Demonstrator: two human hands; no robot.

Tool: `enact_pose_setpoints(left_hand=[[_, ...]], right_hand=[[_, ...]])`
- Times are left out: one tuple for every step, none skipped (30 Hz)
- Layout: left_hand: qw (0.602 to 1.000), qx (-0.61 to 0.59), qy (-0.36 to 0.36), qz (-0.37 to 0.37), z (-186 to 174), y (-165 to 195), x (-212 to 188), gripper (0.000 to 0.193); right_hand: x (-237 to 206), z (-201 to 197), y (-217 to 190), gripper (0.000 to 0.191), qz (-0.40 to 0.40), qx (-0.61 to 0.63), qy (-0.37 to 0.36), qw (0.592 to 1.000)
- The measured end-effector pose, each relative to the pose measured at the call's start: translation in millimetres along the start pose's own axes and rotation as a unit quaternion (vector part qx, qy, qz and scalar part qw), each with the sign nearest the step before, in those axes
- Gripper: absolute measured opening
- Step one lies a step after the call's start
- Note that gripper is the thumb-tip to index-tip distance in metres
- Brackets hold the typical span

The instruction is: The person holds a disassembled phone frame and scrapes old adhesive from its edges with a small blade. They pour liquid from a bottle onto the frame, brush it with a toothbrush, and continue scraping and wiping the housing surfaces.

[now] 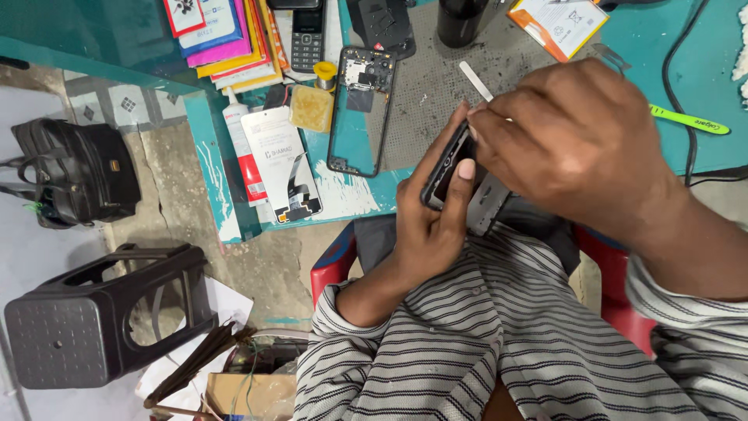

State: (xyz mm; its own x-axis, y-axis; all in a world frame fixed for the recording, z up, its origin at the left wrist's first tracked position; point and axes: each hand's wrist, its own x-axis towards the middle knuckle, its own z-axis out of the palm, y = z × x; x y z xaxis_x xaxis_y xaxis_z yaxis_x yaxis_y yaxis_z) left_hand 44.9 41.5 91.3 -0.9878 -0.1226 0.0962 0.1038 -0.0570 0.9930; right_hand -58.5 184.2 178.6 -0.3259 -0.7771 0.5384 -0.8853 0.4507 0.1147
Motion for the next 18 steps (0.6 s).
enact_pose_setpoints(left_hand=[[0.999, 0.006, 0.006, -0.039, 0.5, 0.2, 1.0, 0.044], [0.997, 0.012, 0.011, -0.077, 0.5, 0.2, 2.0, 0.047], [0.993, 0.018, 0.015, -0.117, 0.5, 0.0, 2.5, 0.05], [0.997, 0.026, 0.013, -0.068, 0.4, -0.6, 2.8, 0.048], [0.999, 0.034, 0.01, -0.018, 0.1, -1.5, 3.2, 0.046], [0.999, 0.042, 0.007, 0.03, -0.2, -2.6, 3.1, 0.043], [1.0, 0.024, 0.002, 0.003, -0.6, -3.8, 2.7, 0.045], [1.0, 0.007, -0.002, -0.022, -1.1, -5.2, 2.4, 0.047], [0.999, -0.011, -0.007, -0.047, -1.6, -6.6, 2.2, 0.049], [0.999, -0.005, -0.005, -0.037, -1.9, -7.8, 1.8, 0.047], [1.0, 0.0, -0.005, -0.028, -2.0, -8.7, 1.3, 0.045], [1.0, 0.005, -0.004, -0.02, -2.2, -9.2, 0.7, 0.042], [1.0, 0.01, -0.001, -0.017, -2.4, -9.6, 0.6, 0.044], [1.0, 0.015, 0.001, -0.014, -2.4, -9.8, 0.7, 0.045], [1.0, 0.019, 0.003, -0.012, -2.2, -9.7, 0.8, 0.046], [1.0, 0.024, 0.006, -0.016, -2.1, -9.5, 1.2, 0.046], [0.999, 0.028, 0.009, -0.019, -2.1, -9.2, 1.8, 0.046], [0.999, 0.031, 0.012, -0.023, -1.9, -8.9, 2.2, 0.045]], right_hand=[[0.1, 0.0, -0.8, 0.017, -0.015, -0.04, -0.021, 0.999], [0.2, 1.0, -1.9, 0.016, -0.029, -0.08, -0.042, 0.995], [0.1, 2.0, -2.9, 0.016, -0.043, -0.12, -0.063, 0.99], [-0.1, 2.9, -3.4, 0.016, -0.043, -0.118, -0.063, 0.99], [-0.4, 3.6, -3.7, 0.016, -0.042, -0.117, -0.062, 0.99], [-0.7, 4.3, -4.0, 0.016, -0.042, -0.115, -0.062, 0.99], [-0.6, 5.6, -4.1, 0.015, -0.042, -0.112, -0.057, 0.991], [-0.6, 6.8, -4.1, 0.014, -0.043, -0.109, -0.05, 0.992], [-0.8, 7.9, -4.1, 0.013, -0.044, -0.107, -0.042, 0.992], [-1.2, 8.7, -4.3, 0.015, -0.045, -0.108, -0.043, 0.992], [-2.0, 9.3, -5.2, 0.016, -0.044, -0.107, -0.044, 0.992], [-2.8, 10.0, -6.2, 0.018, -0.044, -0.106, -0.045, 0.992], [-3.3, 11.5, -7.3, 0.018, -0.044, -0.115, -0.039, 0.992], [-3.7, 13.3, -8.8, 0.017, -0.043, -0.124, -0.034, 0.991], [-4.4, 14.3, -9.8, 0.017, -0.043, -0.133, -0.03, 0.99], [-5.1, 15.4, -10.6, 0.018, -0.04, -0.13, -0.031, 0.99], [-5.5, 16.4, -11.4, 0.019, -0.037, -0.126, -0.032, 0.991], [-6.1, 17.0, -11.7, 0.02, -0.035, -0.123, -0.033, 0.991]])
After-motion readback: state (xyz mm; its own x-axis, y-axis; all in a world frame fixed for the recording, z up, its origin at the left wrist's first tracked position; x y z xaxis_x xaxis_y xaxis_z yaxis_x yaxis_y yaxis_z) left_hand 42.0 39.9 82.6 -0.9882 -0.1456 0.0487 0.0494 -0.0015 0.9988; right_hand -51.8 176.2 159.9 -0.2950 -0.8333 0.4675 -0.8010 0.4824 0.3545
